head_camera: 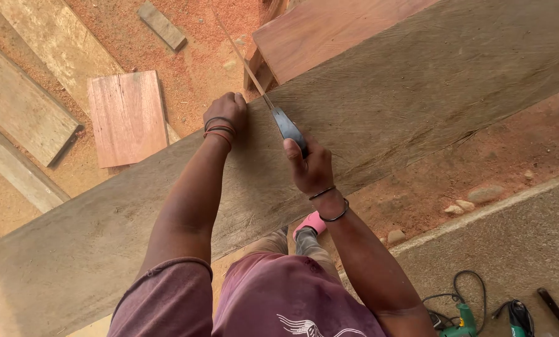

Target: Manually sawing through a large wooden plank.

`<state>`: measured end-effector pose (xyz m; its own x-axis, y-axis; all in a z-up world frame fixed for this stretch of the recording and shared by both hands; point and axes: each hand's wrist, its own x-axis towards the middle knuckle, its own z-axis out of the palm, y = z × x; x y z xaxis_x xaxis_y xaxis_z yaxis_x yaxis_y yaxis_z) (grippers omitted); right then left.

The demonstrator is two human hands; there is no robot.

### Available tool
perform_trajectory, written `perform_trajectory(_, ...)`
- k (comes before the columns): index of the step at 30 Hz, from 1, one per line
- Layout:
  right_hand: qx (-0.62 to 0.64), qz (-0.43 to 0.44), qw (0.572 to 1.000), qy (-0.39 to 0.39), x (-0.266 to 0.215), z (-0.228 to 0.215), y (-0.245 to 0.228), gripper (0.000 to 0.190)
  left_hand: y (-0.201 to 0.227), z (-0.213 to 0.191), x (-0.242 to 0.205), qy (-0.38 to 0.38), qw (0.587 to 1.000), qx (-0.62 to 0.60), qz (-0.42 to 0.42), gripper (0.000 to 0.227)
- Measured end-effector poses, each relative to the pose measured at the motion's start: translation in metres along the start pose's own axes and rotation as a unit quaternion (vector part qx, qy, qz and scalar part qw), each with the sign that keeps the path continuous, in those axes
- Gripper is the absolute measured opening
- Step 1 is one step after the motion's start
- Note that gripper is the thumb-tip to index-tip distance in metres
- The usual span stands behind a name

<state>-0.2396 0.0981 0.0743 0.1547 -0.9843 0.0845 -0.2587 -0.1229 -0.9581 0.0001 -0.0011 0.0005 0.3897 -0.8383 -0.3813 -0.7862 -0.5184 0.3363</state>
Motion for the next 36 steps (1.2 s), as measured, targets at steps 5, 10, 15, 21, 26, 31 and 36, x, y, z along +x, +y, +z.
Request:
perform_trajectory(5,-0.02,0.041,0.998,-0.046,-0.131,-0.076,-0.005,0.074,0.004,-0.006,-0.004,0.003,1.0,-0.003,0.01,0.052)
perform_trajectory(10,0.074,0.171,0.98,-0.066,-0.295,-0.164,-0.004,0.088,0.003,-0.009,-0.013,-0.015,1.0,-0.005,-0.012,0.051)
perform_trajectory(15,-0.005,0.088,0.996,-0.019,-0.203,-0.101,0.01,0.078,0.008,-0.005,-0.007,-0.016,1.0,-0.004,-0.014,0.052)
perform_trajectory(21,-0.03,-0.013,0.999,-0.008,-0.013,0.003,0.027,0.054,0.001,0.003,-0.008,-0.002,1.0,-0.009,-0.002,0.052)
perform_trajectory(26,0.014,0.026,0.998,-0.051,-0.074,-0.047,-0.018,0.065,0.004,-0.003,-0.007,0.004,1.0,-0.006,0.006,0.051)
perform_trajectory(31,0.07,0.104,0.992,-0.028,-0.263,-0.141,0.0,0.089,0.004,-0.007,-0.006,0.003,1.0,-0.003,0.007,0.051)
perform_trajectory(36,0.049,0.18,0.982,-0.01,-0.267,-0.13,0.003,0.093,0.003,0.0,-0.003,0.005,1.0,-0.001,0.003,0.051)
